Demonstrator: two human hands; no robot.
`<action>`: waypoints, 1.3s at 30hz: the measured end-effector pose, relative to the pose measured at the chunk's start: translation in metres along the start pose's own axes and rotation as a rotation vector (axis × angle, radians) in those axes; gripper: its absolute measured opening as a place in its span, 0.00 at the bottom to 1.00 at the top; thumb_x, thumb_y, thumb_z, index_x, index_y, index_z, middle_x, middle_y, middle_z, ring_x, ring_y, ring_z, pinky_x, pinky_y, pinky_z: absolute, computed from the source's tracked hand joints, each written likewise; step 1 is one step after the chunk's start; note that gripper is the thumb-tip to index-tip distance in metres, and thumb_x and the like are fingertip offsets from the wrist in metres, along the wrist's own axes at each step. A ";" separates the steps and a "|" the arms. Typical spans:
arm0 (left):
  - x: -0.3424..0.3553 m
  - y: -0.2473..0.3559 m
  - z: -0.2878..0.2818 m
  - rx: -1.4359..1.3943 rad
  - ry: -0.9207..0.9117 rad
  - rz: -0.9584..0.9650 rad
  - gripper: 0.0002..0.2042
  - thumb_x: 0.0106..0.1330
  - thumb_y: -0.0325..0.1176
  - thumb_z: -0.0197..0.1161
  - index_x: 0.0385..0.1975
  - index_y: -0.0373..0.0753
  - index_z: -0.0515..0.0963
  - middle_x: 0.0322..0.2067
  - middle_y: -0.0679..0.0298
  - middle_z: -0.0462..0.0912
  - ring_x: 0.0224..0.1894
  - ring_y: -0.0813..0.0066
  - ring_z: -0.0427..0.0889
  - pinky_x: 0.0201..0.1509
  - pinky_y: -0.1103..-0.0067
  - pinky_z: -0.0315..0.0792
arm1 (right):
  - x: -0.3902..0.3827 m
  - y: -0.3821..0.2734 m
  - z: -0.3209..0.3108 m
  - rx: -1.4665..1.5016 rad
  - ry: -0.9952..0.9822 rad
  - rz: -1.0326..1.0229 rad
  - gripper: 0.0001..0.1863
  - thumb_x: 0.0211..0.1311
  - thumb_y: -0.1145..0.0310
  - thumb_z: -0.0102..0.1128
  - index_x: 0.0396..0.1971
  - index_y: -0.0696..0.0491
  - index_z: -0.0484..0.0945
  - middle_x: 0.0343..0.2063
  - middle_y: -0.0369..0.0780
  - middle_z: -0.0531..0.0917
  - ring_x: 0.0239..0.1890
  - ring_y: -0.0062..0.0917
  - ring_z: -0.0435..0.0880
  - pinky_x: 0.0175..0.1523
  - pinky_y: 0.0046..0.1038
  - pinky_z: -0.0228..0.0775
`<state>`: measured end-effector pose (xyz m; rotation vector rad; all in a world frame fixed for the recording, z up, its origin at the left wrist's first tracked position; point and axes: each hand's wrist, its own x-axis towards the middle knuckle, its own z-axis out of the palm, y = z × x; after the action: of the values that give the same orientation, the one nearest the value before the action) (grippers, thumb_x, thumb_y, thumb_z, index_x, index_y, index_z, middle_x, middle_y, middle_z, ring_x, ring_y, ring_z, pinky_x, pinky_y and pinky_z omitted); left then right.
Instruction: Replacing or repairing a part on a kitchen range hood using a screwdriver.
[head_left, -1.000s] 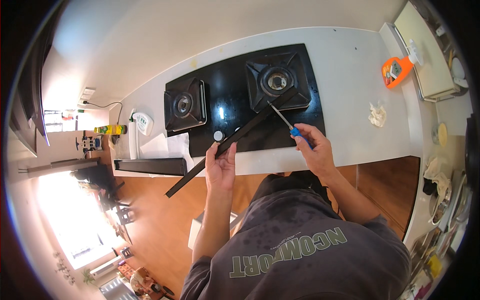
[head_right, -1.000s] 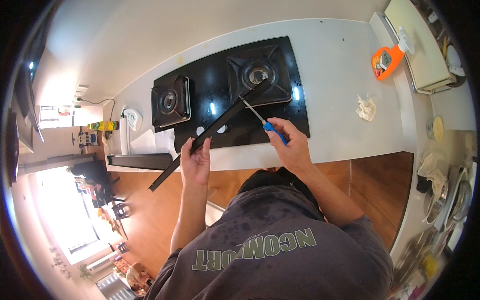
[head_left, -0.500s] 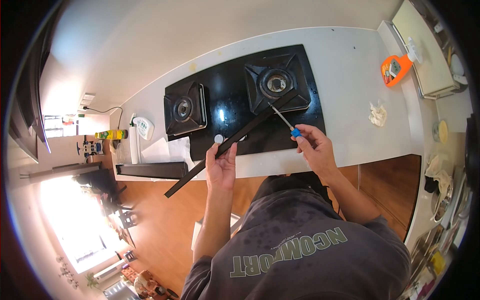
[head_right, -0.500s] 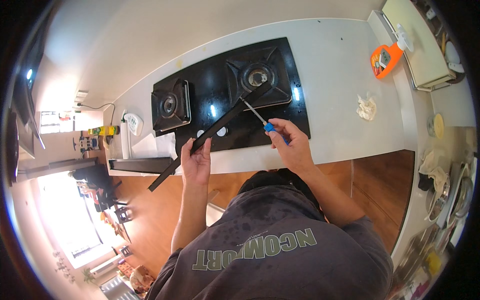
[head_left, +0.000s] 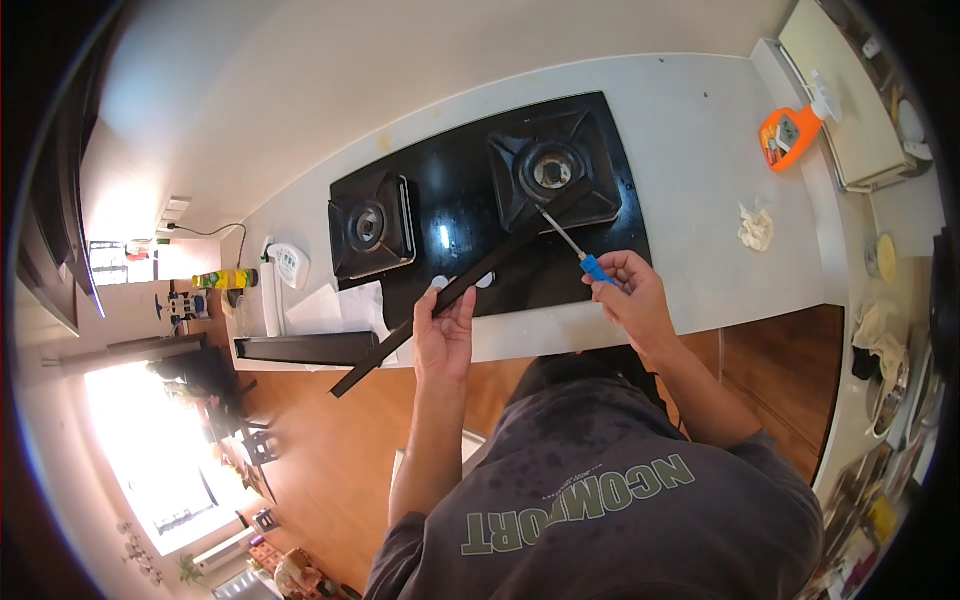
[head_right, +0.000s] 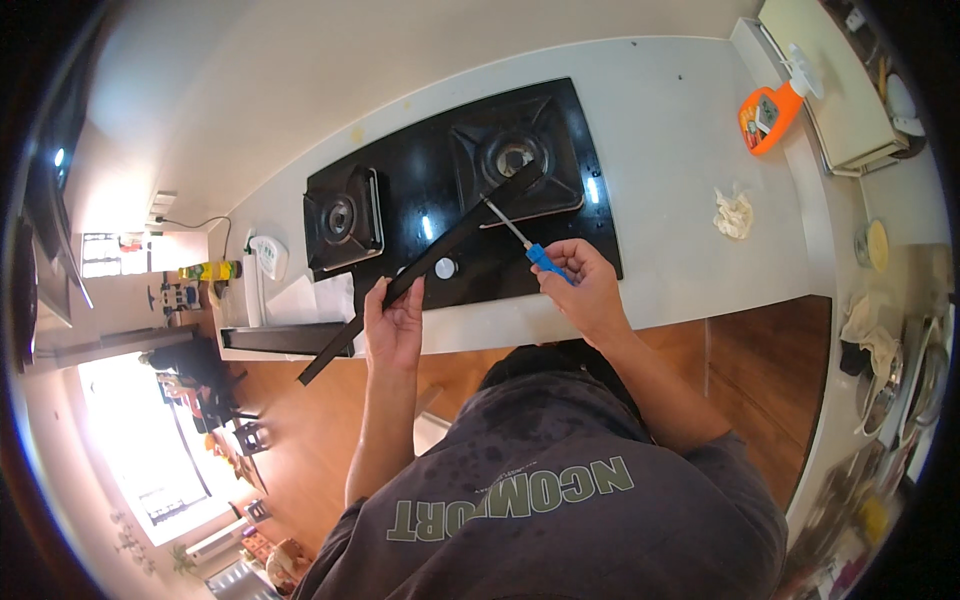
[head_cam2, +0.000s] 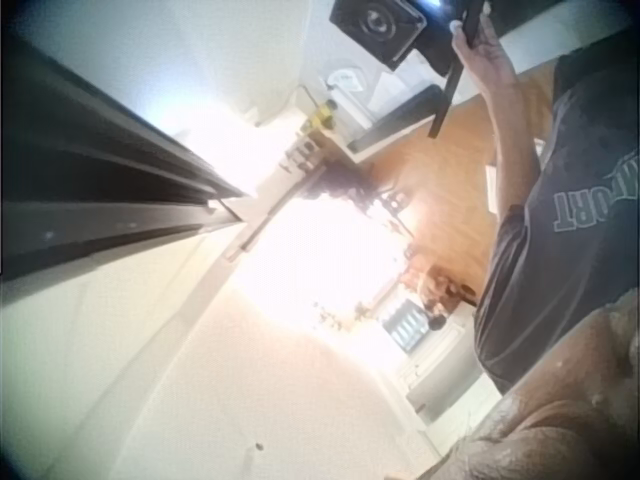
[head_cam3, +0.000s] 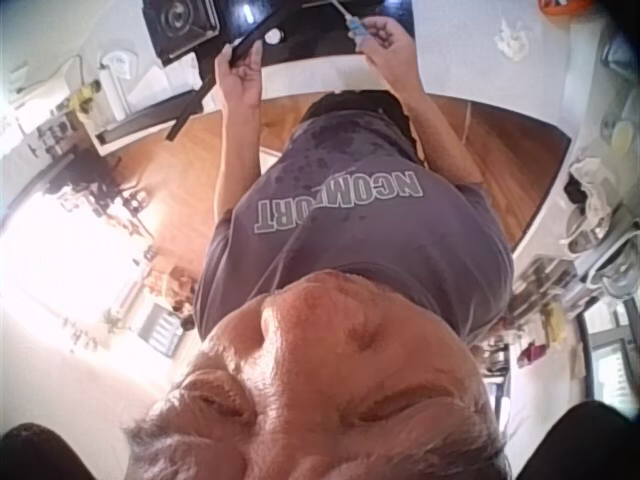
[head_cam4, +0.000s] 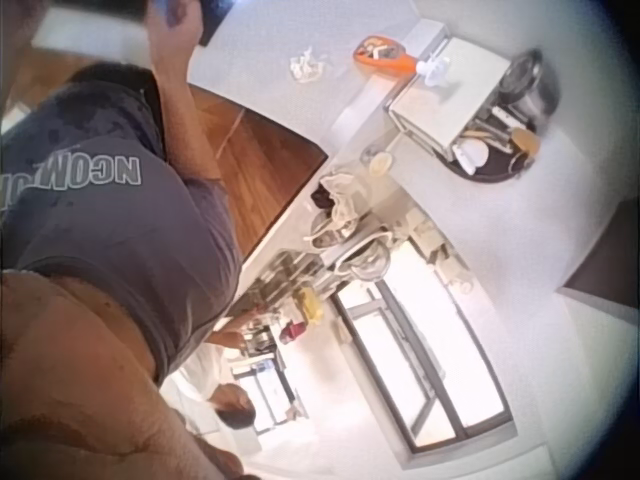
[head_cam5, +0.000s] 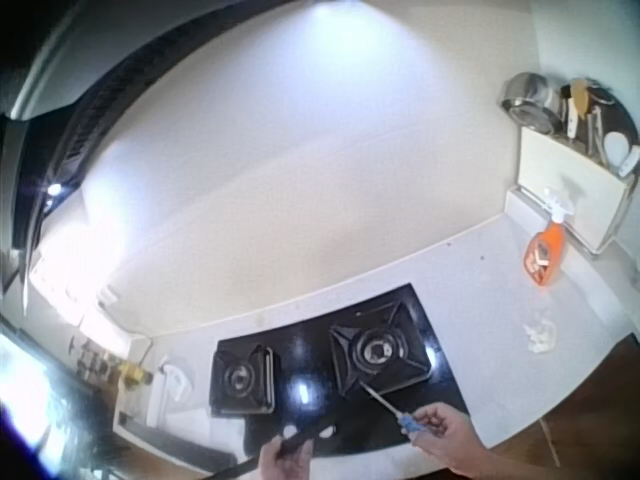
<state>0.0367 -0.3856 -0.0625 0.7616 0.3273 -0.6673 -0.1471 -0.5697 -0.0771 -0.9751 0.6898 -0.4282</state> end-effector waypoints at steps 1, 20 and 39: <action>0.003 0.002 -0.003 0.021 -0.037 0.000 0.05 0.66 0.27 0.56 0.34 0.31 0.74 0.36 0.53 0.82 0.44 0.62 0.82 0.55 0.68 0.78 | 0.001 0.001 -0.001 0.024 -0.002 0.005 0.09 0.59 0.79 0.57 0.40 0.61 0.73 0.35 0.41 0.81 0.27 0.14 0.75 0.25 0.15 0.62; 0.066 0.052 0.042 0.224 -0.464 0.168 0.12 0.70 0.36 0.54 0.44 0.33 0.71 0.45 0.53 0.78 0.51 0.60 0.79 0.61 0.69 0.73 | 0.016 -0.025 0.050 0.157 0.076 -0.161 0.15 0.67 0.69 0.54 0.50 0.60 0.72 0.32 0.38 0.78 0.26 0.15 0.75 0.20 0.15 0.69; 0.131 0.114 0.194 0.248 -0.793 0.368 0.20 0.70 0.39 0.51 0.50 0.26 0.69 0.51 0.50 0.76 0.57 0.59 0.74 0.68 0.65 0.67 | 0.106 -0.112 0.091 0.313 -0.032 -0.544 0.13 0.64 0.75 0.57 0.47 0.60 0.73 0.29 0.36 0.76 0.23 0.11 0.69 0.23 0.15 0.61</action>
<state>0.2175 -0.5224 0.0650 0.7072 -0.6163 -0.6120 -0.0112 -0.6361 0.0180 -0.8593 0.3038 -0.9652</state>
